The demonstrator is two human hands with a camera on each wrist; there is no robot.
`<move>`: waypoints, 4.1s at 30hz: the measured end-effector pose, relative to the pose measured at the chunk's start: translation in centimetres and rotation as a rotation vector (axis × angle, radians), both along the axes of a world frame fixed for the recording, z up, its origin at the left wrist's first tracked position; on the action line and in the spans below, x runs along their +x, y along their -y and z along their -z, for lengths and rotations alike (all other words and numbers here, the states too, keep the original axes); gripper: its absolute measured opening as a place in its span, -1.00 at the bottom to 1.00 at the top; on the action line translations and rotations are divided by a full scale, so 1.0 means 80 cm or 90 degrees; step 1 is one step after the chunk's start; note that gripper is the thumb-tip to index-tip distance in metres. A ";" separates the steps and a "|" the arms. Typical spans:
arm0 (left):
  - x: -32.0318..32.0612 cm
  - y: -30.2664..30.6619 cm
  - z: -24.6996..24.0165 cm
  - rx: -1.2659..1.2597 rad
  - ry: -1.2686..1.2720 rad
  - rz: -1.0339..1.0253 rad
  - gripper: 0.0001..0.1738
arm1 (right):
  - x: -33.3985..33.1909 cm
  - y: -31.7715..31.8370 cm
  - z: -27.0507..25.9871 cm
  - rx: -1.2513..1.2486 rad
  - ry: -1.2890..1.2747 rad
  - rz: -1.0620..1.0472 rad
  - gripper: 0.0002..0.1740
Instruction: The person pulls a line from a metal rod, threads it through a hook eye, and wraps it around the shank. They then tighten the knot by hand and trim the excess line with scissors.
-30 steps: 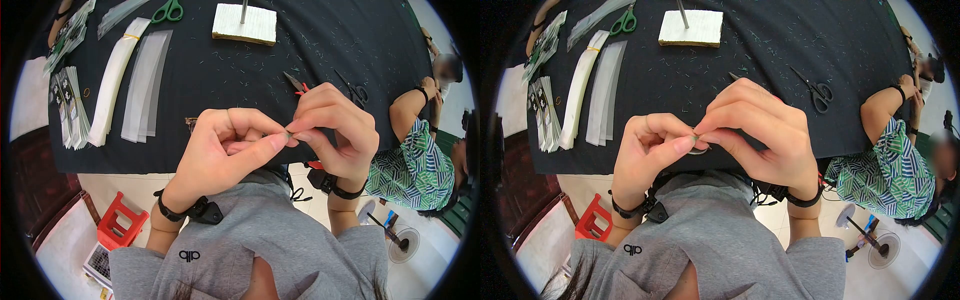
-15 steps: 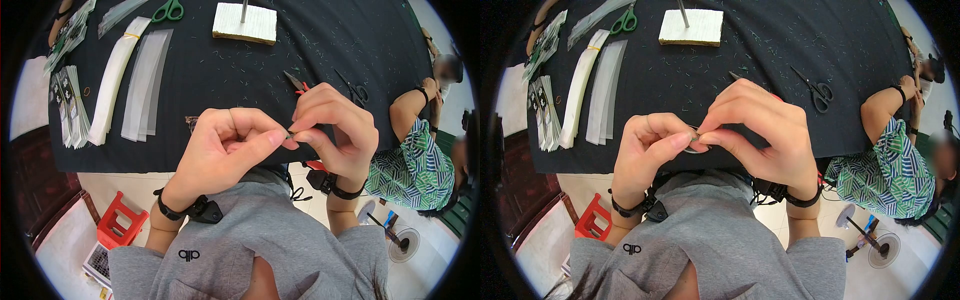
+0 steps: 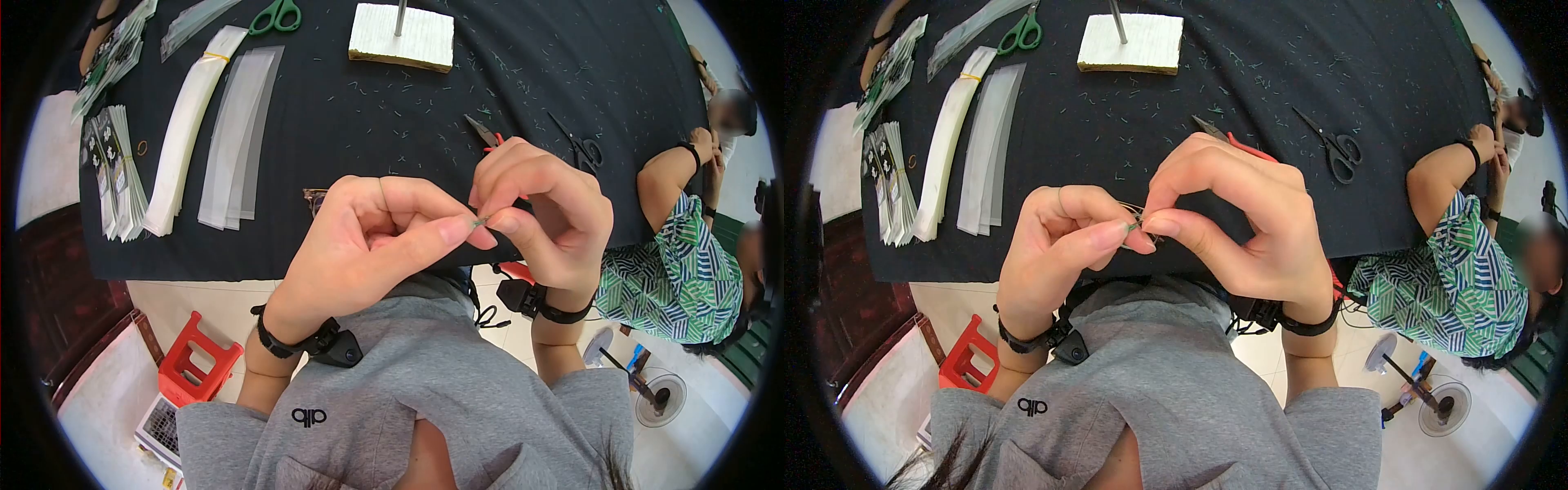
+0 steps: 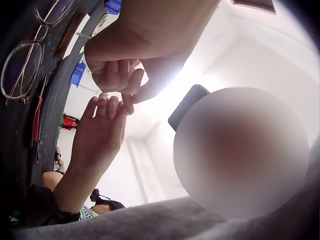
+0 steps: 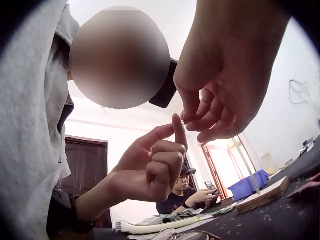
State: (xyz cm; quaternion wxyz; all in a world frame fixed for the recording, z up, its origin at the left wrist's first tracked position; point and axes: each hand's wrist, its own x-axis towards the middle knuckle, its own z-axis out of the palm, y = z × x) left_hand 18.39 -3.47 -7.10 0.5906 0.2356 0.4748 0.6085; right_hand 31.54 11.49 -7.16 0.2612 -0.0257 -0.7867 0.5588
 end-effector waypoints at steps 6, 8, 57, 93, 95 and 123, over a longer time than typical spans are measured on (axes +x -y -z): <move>0.004 0.001 -0.002 0.007 -0.007 -0.037 -0.80 | 0.000 -0.001 0.000 -0.009 -0.023 0.024 -0.84; 0.005 0.003 0.005 0.039 -0.062 -0.041 -0.82 | 0.001 0.000 -0.002 0.007 -0.025 0.032 -0.84; 0.021 0.004 0.007 0.055 -0.175 -0.183 -0.92 | -0.004 0.004 -0.005 0.035 -0.053 0.023 -0.83; 0.010 0.007 0.007 0.034 -0.102 -0.102 -0.89 | -0.001 0.001 -0.005 0.055 -0.079 0.014 -0.81; 0.007 0.006 0.008 0.028 -0.057 -0.088 -0.89 | -0.002 0.001 -0.002 0.050 -0.078 0.011 -0.81; -0.006 0.039 0.014 0.077 -0.171 -0.228 -0.88 | -0.024 0.025 -0.006 -0.062 0.026 0.014 -0.76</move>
